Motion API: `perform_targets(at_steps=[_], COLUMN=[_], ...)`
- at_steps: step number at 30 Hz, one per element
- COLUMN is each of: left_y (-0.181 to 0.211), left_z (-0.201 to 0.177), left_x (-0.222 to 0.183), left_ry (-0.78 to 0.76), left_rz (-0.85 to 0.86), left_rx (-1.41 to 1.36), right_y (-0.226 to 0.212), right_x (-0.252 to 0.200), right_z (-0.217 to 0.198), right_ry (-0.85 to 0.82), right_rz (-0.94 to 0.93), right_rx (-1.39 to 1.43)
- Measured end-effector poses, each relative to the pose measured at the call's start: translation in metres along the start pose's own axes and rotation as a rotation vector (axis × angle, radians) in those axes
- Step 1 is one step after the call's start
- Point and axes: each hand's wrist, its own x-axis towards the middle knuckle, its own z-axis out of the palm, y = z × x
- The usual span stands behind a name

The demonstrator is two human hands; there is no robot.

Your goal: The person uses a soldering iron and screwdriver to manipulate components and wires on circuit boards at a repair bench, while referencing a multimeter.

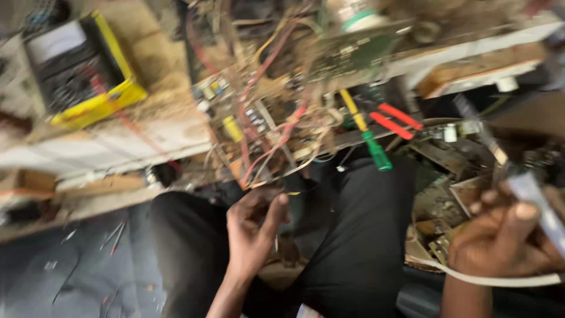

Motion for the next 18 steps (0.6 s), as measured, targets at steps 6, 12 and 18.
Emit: perform_targets(at_steps=[6,12,18], left_y=[-0.002,-0.008,-0.013], left_z=[0.002,-0.003,0.005], left_x=[0.005,-0.001,-0.017], left_ry=[0.007,0.026,0.210], left_rz=[-0.011,-0.001,0.278], left_rx=[-0.010,0.007,0.146], right_y=[0.037,0.051,0.036], right_x=[0.094,0.088,0.002], right_z=[0.034,0.081,0.105], right_ry=[0.012,-0.331,-0.375], right_rz=[-0.300,-0.287,-0.226], right_rx=[-0.170,-0.202,-0.302])
